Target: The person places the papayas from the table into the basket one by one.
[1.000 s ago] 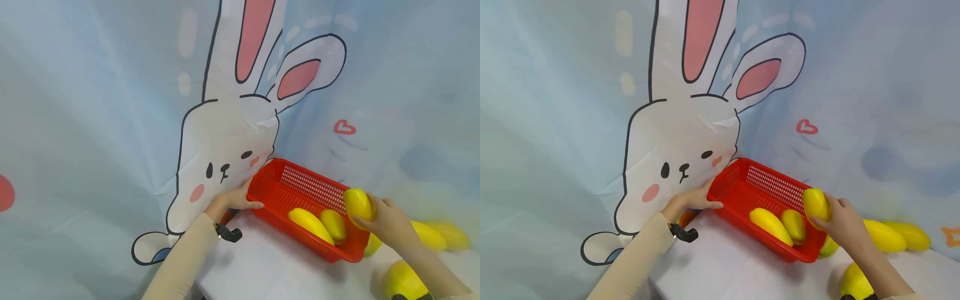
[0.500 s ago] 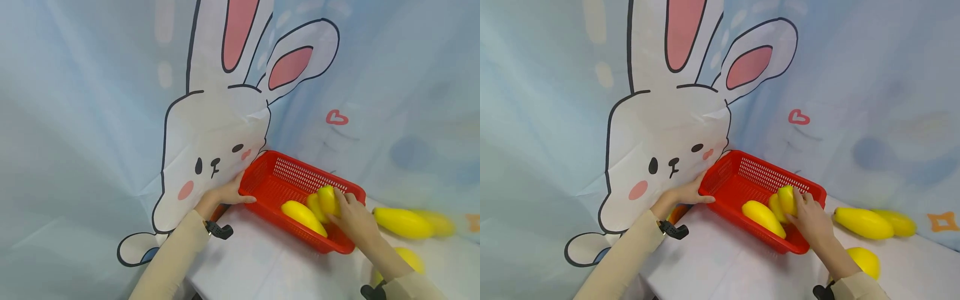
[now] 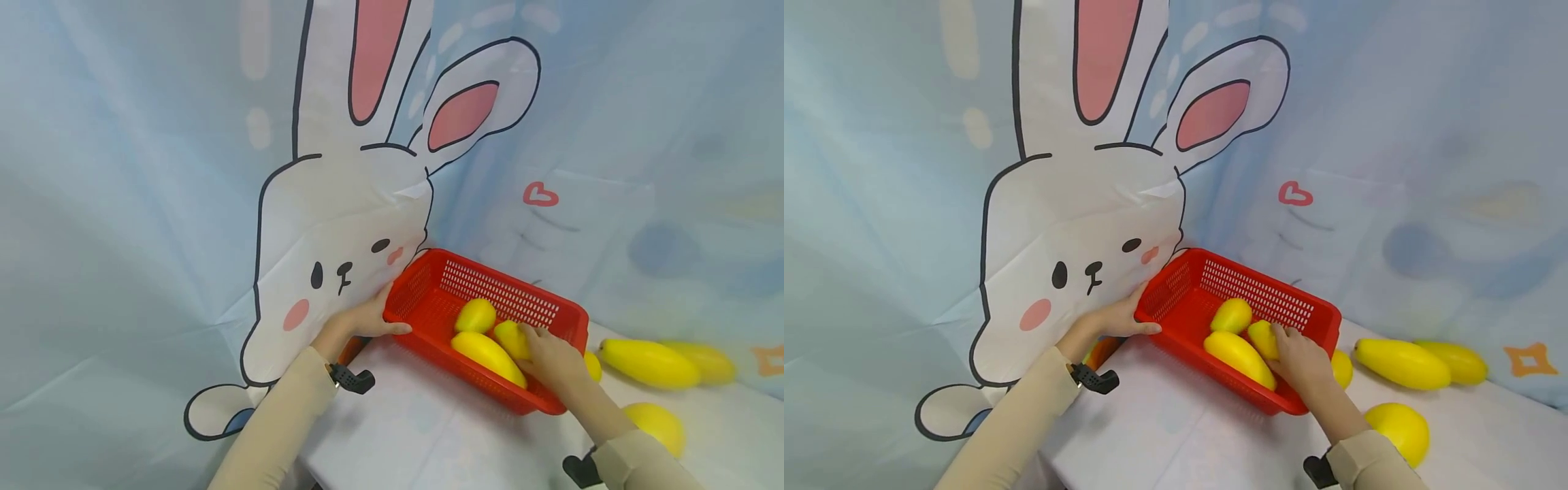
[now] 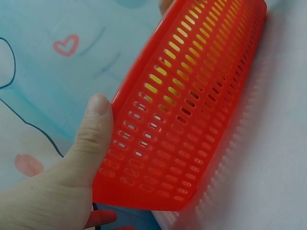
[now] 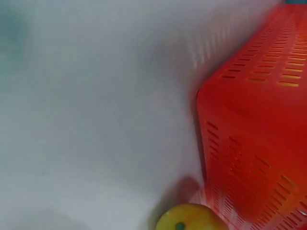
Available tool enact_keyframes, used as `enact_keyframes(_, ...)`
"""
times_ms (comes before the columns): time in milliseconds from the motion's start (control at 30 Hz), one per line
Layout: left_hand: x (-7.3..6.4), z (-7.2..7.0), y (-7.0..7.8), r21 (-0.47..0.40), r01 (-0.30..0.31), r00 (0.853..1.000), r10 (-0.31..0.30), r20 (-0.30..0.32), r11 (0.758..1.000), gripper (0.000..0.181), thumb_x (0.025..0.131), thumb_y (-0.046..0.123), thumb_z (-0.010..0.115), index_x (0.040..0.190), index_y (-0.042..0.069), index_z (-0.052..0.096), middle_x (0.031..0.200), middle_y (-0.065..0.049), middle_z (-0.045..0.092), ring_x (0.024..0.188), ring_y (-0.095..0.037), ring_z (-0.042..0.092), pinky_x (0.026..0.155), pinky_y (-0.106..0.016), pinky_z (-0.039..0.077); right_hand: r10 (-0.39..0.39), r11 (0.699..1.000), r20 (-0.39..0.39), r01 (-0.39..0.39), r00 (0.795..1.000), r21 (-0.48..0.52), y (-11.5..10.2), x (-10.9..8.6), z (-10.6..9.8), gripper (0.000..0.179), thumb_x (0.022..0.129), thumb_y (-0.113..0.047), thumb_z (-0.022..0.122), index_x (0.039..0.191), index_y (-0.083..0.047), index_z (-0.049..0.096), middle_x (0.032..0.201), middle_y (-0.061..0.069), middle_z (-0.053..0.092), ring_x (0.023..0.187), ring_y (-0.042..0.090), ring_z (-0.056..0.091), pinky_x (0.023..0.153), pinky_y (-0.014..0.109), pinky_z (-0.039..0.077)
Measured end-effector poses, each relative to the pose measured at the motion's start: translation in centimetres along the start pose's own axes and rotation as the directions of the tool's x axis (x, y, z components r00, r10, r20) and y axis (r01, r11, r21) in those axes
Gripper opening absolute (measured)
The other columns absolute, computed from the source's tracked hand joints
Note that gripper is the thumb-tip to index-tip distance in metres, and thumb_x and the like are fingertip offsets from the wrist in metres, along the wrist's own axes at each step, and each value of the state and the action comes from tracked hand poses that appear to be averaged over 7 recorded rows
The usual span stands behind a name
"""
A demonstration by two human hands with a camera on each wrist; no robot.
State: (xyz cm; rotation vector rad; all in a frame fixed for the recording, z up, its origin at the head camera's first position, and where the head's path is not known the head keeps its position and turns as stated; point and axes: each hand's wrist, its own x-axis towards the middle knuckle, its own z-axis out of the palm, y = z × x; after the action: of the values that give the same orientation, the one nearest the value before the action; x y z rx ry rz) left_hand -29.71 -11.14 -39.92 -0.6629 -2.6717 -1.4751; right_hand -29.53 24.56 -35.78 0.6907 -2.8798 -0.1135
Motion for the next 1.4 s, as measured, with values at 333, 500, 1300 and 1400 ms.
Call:
enact_keyframes(333,-0.2,0.0,0.0,0.032,0.071,0.997,-0.071,-0.003,0.997,0.111,0.078,0.039,0.074,0.153,0.021,-0.006,0.157,0.000,0.011,0.139,-0.020,0.023,0.109,-0.044,0.037,-0.015,0.999,-0.004,0.015,1.000,0.032,0.2,0.2,0.3,0.069,0.074,-0.034,0.079,0.130,-0.003,0.052,0.109,0.025,0.056,0.080,0.032,0.060,0.069,0.052,0.056)
enact_keyframes(500,0.0,0.1,0.0,0.020,0.045,0.999,-0.045,0.004,0.999,0.110,0.078,0.037,0.074,0.153,0.020,-0.005,0.156,-0.001,0.014,0.138,-0.021,0.026,0.105,-0.043,0.041,-0.003,0.999,-0.025,0.004,1.000,0.042,0.1,-0.1,0.3,0.066,0.074,-0.032,0.080,0.129,-0.005,0.054,0.112,0.023,0.059,0.092,0.037,0.062,0.074,0.055,0.055)
enact_keyframes(1300,-1.4,-2.0,-2.1,-0.133,-0.053,0.997,0.060,0.049,0.990,0.105,0.080,0.031,0.073,0.152,0.012,-0.001,0.149,-0.016,0.025,0.133,-0.037,0.032,0.101,-0.047,0.045,0.065,0.994,-0.259,-0.040,0.964,0.097,-2.2,1.2,0.0,0.039,0.084,-0.018,0.068,0.118,-0.002,0.060,0.107,0.019,0.057,0.091,0.032,0.059,0.077,0.050,0.056)
enact_keyframes(1400,-1.5,-2.4,-1.6,-0.158,-0.098,0.992,0.108,0.058,0.983,0.105,0.079,0.033,0.074,0.152,0.014,0.000,0.149,-0.013,0.025,0.133,-0.037,0.031,0.102,-0.050,0.043,0.083,0.989,-0.305,-0.040,0.949,0.145,-1.9,0.4,-0.7,0.037,0.084,-0.016,0.066,0.118,-0.002,0.059,0.108,0.019,0.056,0.091,0.033,0.060,0.076,0.050,0.056)
